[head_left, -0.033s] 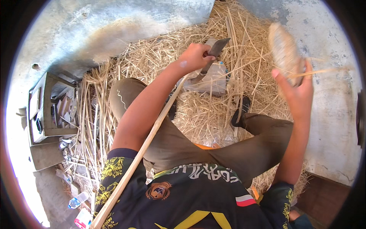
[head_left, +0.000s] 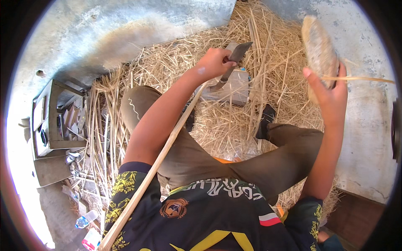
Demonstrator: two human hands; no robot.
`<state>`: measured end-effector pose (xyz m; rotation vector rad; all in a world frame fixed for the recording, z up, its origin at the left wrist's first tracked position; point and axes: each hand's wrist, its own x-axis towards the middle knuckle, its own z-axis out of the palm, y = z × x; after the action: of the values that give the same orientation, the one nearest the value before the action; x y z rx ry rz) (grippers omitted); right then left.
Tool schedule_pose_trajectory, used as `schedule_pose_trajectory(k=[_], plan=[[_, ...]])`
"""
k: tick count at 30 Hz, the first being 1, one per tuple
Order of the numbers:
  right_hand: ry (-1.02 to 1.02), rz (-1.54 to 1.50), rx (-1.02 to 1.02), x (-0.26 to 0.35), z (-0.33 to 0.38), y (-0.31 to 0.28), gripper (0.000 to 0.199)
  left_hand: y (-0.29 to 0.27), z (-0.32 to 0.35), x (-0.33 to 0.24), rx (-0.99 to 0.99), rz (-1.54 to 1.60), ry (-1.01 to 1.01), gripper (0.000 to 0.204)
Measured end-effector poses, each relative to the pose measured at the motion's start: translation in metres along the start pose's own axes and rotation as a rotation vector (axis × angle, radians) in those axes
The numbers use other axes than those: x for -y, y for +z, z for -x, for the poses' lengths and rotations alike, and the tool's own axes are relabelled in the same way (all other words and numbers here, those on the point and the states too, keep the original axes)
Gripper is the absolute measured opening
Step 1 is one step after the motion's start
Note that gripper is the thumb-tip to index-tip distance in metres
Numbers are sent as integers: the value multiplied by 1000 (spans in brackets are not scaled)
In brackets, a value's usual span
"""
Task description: The person sits on a bed of straw and uses a large knife to split long bamboo stalks into thin strips. They hold the stalk with one hand and use the knife to shave and split the material, creating a pile of processed strips.
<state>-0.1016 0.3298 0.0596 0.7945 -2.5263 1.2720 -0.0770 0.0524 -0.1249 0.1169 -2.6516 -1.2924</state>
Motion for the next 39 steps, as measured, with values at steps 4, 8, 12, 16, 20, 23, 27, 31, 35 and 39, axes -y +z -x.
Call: schedule_pose_trajectory(k=[4,8,12,16,20,23,27,31,35,39], plan=[[627,-925,511,-25,-12,1,84,-5,-1,7,-29,-51,-16,25],[852,-1391,824,-82,15,48,94,-2,-4,15,-49,5,3,24],[784,-1125,585,-77,24,41,72,-1,2,2,-55,42,47,21],[-252,47,-85,-38,2,48,78,1,5,-4,-26,22,53,20],[-347,-174,-72,3,-12,61,87,8,0,0,-17,35,51,20],[-502,-32,-74,-17,-13,89,87,12,-4,0,-37,25,108,18],[-8,19,171,-18,-4,107,85,17,-4,4,-43,46,88,17],[-231,-71,-46,17,-16,85,84,19,-1,10,-39,29,127,16],[-325,-373,-148,56,-32,69,84,16,7,9,-36,30,98,16],[-385,30,-124,17,-26,96,87,9,13,5,-29,53,81,16]])
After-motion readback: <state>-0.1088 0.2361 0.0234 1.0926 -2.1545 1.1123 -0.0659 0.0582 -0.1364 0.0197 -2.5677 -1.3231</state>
